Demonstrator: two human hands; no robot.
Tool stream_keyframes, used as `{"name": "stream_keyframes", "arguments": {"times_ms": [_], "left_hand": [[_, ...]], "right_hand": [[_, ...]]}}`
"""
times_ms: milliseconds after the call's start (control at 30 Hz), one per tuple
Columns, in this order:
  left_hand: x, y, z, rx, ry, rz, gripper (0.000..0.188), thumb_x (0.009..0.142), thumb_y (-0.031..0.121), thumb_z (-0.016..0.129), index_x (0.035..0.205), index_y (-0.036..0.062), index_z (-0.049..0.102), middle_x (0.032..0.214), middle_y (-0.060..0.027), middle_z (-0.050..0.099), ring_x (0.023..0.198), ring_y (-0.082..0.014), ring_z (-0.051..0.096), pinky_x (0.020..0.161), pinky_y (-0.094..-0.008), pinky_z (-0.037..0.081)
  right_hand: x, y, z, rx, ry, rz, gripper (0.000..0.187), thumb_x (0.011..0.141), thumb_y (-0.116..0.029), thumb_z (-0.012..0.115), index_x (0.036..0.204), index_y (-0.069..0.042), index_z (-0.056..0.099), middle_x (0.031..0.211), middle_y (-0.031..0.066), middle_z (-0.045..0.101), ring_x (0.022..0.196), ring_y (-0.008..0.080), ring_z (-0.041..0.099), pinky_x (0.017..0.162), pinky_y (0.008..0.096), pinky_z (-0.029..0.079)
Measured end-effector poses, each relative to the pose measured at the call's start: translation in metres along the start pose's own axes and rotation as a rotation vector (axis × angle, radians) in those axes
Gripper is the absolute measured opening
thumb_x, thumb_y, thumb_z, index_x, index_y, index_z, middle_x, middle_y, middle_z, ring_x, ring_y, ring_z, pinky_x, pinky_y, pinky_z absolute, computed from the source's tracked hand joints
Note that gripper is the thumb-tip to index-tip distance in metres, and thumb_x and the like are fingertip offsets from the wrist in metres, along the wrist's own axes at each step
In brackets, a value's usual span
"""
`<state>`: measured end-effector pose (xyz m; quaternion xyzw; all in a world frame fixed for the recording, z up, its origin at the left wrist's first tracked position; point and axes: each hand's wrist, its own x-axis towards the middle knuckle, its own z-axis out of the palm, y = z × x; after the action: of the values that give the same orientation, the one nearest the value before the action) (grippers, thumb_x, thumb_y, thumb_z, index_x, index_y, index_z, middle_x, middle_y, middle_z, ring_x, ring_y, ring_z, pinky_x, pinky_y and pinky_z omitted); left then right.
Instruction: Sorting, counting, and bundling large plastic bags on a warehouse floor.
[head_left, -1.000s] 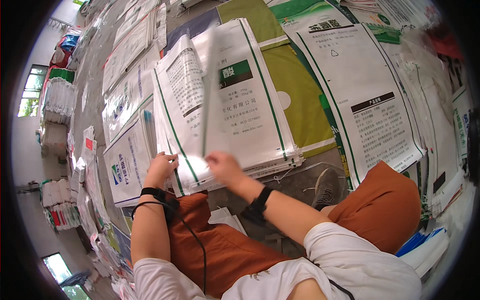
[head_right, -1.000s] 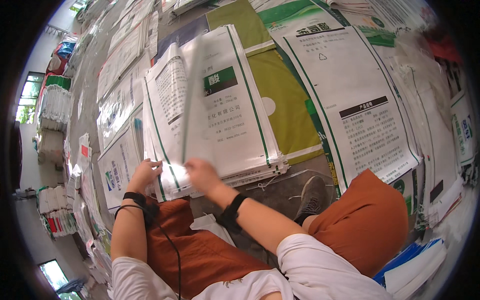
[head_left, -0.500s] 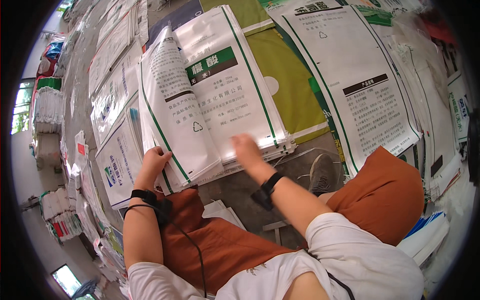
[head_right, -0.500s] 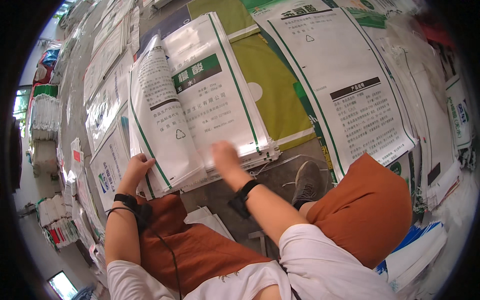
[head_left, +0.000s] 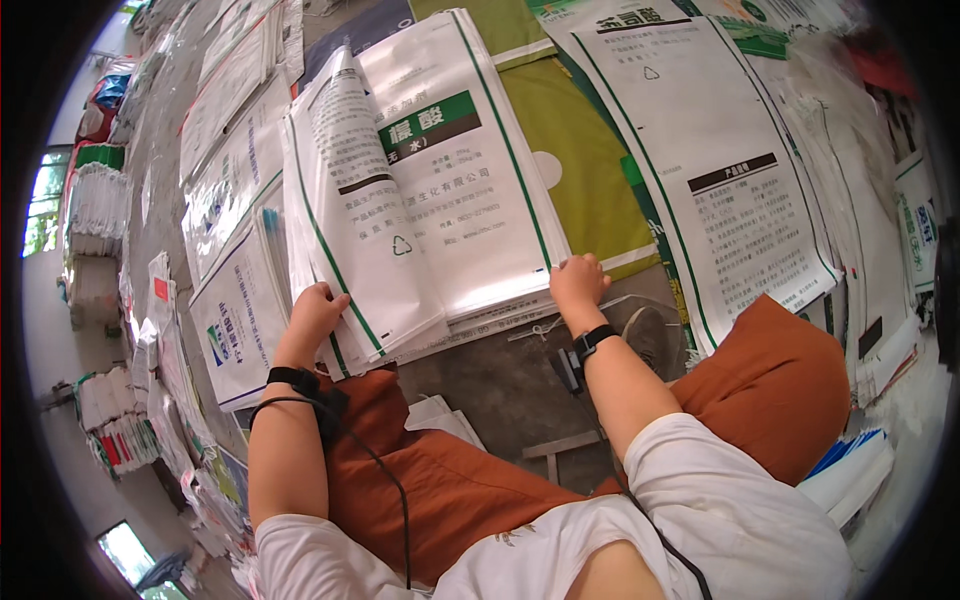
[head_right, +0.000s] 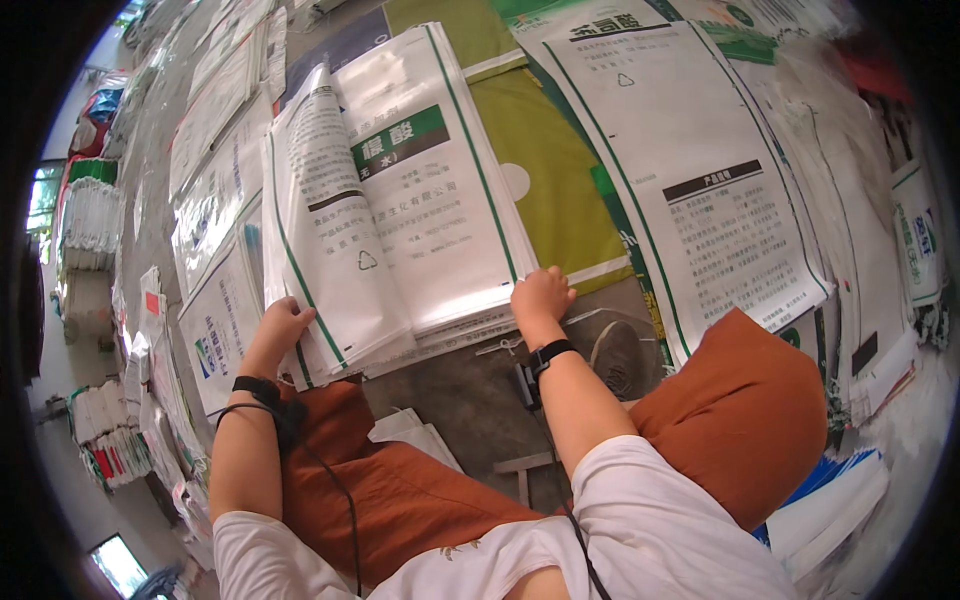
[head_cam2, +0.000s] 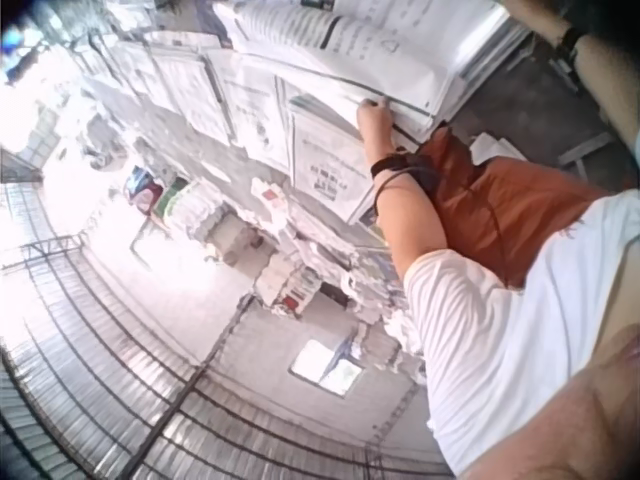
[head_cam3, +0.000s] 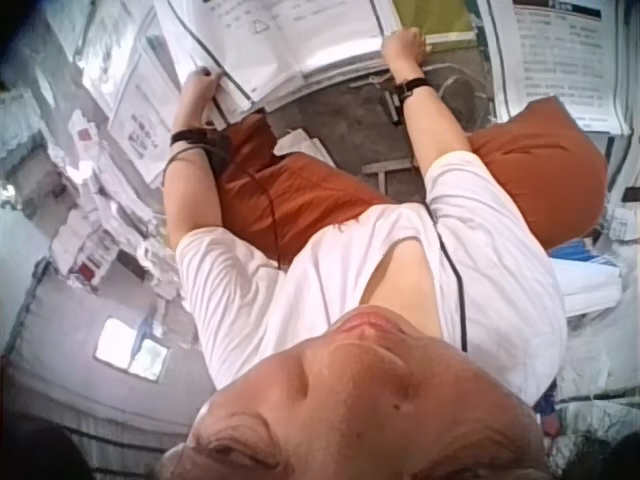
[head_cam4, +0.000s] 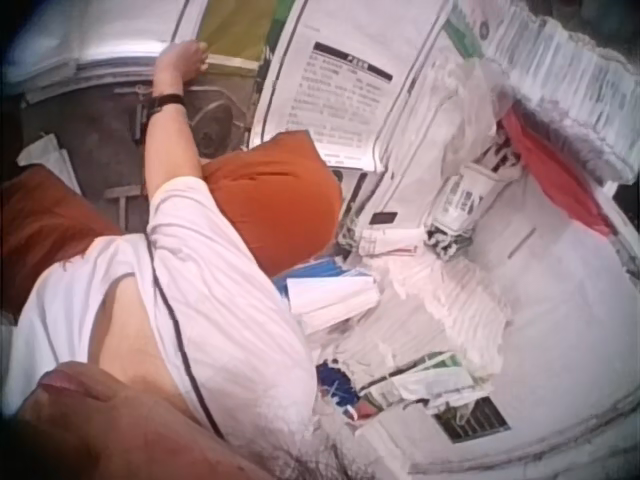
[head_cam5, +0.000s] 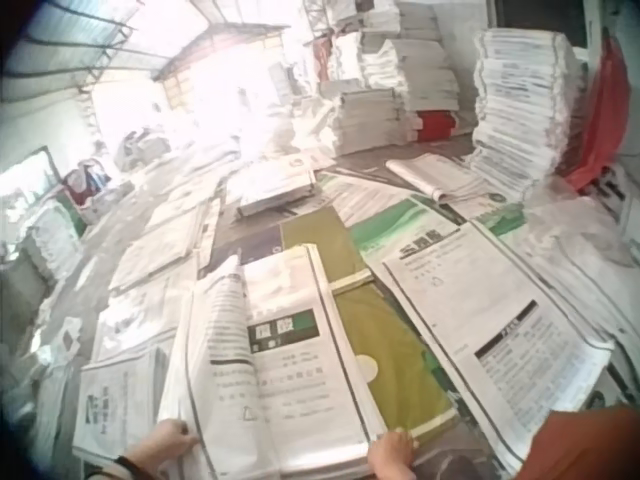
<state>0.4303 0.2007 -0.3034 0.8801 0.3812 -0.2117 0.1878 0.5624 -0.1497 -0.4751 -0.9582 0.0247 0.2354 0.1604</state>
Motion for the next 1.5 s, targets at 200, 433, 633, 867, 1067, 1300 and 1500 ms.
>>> {"name": "stream_keyframes", "arguments": {"times_ms": [200, 433, 633, 867, 1067, 1300, 1500], "left_hand": [[0.003, -0.004, 0.004, 0.023, -0.016, -0.019, 0.038, 0.084, 0.028, 0.071, 0.096, -0.0079, 0.068, 0.088, -0.0247, 0.07, 0.082, -0.0387, 0.068, 0.077, -0.0429, 0.053], [0.006, -0.007, 0.004, 0.056, -0.041, -0.016, 0.039, 0.086, 0.029, 0.071, 0.1, -0.0068, 0.067, 0.092, -0.0242, 0.07, 0.086, -0.0381, 0.068, 0.079, -0.0428, 0.053], [0.006, -0.007, 0.004, 0.013, -0.045, -0.021, 0.038, 0.086, 0.029, 0.07, 0.101, -0.006, 0.067, 0.092, -0.0235, 0.07, 0.086, -0.0377, 0.068, 0.079, -0.0424, 0.053], [0.006, -0.01, 0.008, 0.01, 0.034, -0.008, 0.043, 0.085, 0.022, 0.071, 0.118, -0.0045, 0.06, 0.089, -0.0223, 0.07, 0.082, -0.0359, 0.069, 0.077, -0.0405, 0.053], [0.001, 0.004, 0.009, -0.215, 0.056, 0.035, 0.088, 0.085, 0.021, 0.074, 0.154, -0.0004, 0.024, 0.079, -0.015, 0.065, 0.074, -0.0287, 0.066, 0.074, -0.036, 0.053], [-0.001, 0.014, 0.01, -0.127, -0.004, -0.002, 0.042, 0.085, 0.029, 0.072, 0.105, -0.0078, 0.067, 0.092, -0.016, 0.072, 0.085, -0.027, 0.069, 0.077, -0.0367, 0.054], [0.0, 0.015, 0.005, -0.2, -0.049, -0.059, 0.046, 0.085, 0.026, 0.073, 0.11, -0.0112, 0.064, 0.093, -0.0177, 0.071, 0.082, -0.0252, 0.069, 0.076, -0.0359, 0.054]], "right_hand": [[0.002, 0.005, -0.004, 0.015, -0.038, 0.075, 0.023, 0.088, -0.024, 0.063, 0.103, -0.01, 0.075, 0.12, 0.0117, 0.062, 0.118, 0.0298, 0.055, 0.103, 0.0477, 0.037], [0.015, 0.004, -0.003, -0.001, -0.102, 0.095, 0.027, 0.086, -0.02, 0.062, 0.106, -0.006, 0.074, 0.125, 0.0129, 0.061, 0.121, 0.031, 0.055, 0.105, 0.0472, 0.036], [0.008, -0.005, 0.001, -0.089, 0.046, -0.118, 0.023, 0.085, -0.011, 0.063, 0.106, -0.002, 0.067, 0.123, 0.0137, 0.06, 0.116, 0.0336, 0.057, 0.095, 0.0435, 0.045], [-0.007, -0.06, 0.001, 0.754, 0.058, -0.137, 0.023, 0.091, -0.007, 0.057, 0.113, -0.001, 0.055, 0.114, 0.0217, 0.062, 0.097, 0.0413, 0.063, 0.082, 0.0496, 0.052], [-0.128, -0.165, -0.004, 0.797, 0.023, -0.994, 0.03, 0.087, 0.0, 0.047, 0.114, -0.004, 0.059, 0.103, 0.0175, 0.063, 0.094, 0.0392, 0.062, 0.083, 0.047, 0.05], [-0.147, -0.145, 0.007, 0.851, -0.156, -1.223, 0.012, 0.089, -0.012, 0.059, 0.097, -0.005, 0.063, 0.089, 0.0148, 0.066, 0.087, 0.0363, 0.063, 0.077, 0.0463, 0.05], [-0.034, -0.046, 0.029, 0.43, 0.344, -0.383, 0.038, 0.083, -0.014, 0.068, 0.12, -0.007, 0.061, 0.119, 0.0125, 0.06, 0.116, 0.0324, 0.054, 0.094, 0.0471, 0.044]]}}
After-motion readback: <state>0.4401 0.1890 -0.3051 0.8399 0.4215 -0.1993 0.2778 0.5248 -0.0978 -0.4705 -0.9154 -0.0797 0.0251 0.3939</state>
